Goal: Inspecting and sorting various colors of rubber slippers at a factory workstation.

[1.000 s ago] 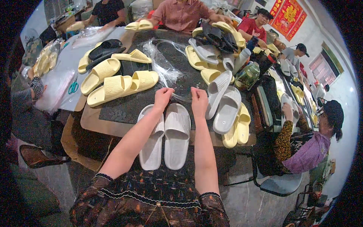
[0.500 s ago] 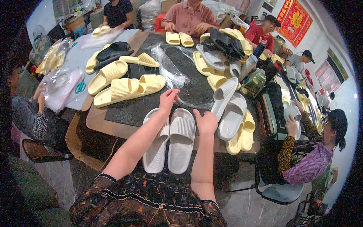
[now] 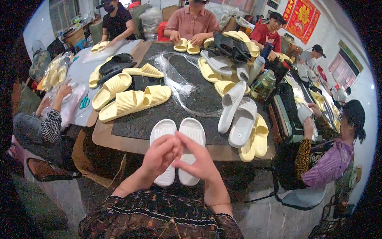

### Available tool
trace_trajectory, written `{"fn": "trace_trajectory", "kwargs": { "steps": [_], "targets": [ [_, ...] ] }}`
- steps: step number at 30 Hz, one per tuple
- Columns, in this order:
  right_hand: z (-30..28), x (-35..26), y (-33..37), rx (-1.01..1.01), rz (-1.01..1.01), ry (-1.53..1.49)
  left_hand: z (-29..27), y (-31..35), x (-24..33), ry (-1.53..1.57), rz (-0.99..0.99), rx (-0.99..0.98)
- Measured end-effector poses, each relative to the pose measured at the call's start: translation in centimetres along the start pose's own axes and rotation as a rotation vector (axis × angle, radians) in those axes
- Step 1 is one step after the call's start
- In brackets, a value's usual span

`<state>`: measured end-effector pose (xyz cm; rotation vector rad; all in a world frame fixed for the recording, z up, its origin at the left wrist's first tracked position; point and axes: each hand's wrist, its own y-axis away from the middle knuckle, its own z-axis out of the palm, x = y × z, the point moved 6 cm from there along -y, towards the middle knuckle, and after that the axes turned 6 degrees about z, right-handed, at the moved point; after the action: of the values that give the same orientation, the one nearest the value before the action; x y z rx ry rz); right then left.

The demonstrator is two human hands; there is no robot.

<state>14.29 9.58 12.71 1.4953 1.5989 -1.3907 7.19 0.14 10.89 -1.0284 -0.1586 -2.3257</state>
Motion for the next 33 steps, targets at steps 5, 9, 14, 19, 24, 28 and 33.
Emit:
{"fn": "trace_trajectory", "kwargs": {
  "steps": [5,9,14,19,24,28,33],
  "targets": [
    [1.0,-0.9,2.5,-0.095,0.349,0.071,-0.5,2.8,0.3,0.152,-0.035,-0.066],
    [1.1,1.0,3.9,-0.028,0.357,0.078,-3.9,3.1,-0.3,0.002,0.127,0.119],
    [1.4,2.9,5.3,-0.212,0.407,0.298,-8.9,3.0,-0.8,-0.076,0.064,0.157],
    [2.9,5.2,6.5,-0.292,0.399,0.228,-11.6,2.2,0.8,-0.392,0.147,0.259],
    [3.9,8.6,6.8,-0.264,0.539,0.312,-13.6,0.7,3.1,-0.856,0.284,0.324],
    [5.2,9.1,5.5,-0.166,0.508,0.306,-14.2,-0.6,3.3,-1.328,0.193,0.326],
    [7.6,5.0,3.7,-0.240,0.194,0.289,-13.7,-2.3,2.4,-1.651,0.117,0.142]
  ]
}}
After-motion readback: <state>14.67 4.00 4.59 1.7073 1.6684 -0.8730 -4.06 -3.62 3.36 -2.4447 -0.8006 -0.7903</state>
